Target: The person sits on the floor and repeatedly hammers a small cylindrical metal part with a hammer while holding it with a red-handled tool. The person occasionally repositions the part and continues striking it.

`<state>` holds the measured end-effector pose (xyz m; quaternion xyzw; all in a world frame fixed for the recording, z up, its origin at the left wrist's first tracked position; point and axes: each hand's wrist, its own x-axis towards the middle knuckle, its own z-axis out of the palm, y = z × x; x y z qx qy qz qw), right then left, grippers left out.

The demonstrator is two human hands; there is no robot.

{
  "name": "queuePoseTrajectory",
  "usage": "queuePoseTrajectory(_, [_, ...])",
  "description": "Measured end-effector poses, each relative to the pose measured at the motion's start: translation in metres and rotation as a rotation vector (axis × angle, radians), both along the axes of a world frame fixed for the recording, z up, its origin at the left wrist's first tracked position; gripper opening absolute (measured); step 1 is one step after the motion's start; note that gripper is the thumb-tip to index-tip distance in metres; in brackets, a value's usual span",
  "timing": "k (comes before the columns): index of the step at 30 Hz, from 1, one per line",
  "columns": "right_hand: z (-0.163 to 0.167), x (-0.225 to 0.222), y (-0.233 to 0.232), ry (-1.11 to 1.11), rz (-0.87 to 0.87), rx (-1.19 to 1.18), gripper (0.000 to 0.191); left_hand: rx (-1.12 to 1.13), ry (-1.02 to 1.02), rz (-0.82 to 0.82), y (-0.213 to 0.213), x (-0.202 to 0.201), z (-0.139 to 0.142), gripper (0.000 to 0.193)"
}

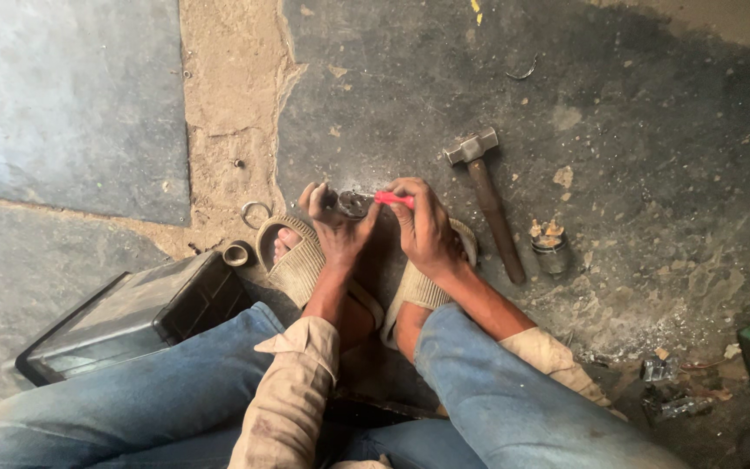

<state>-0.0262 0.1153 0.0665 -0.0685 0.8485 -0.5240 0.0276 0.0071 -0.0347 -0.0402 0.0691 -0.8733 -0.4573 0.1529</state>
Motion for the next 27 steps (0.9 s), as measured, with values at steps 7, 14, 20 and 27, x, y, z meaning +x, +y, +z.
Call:
queuePoseTrajectory(7, [-0.002,-0.002,0.002,0.061,0.050,0.051,0.022,-0.045,0.014,-0.030,0.002,-0.001,0.001,0.100])
queuePoseTrajectory(14, [0.009,-0.012,0.006,0.114,0.143,0.077,0.022,-0.030,-0.055,-0.026,0.001,-0.003,0.002,0.098])
queuePoseTrajectory(20, [0.029,-0.014,0.016,0.039,0.244,0.209,0.029,-0.026,-0.063,-0.028,0.002,-0.006,0.005,0.098])
queuePoseTrajectory(27, [0.019,0.006,0.008,-0.229,0.318,0.624,0.029,-0.096,-0.064,-0.012,0.007,-0.005,0.011,0.102])
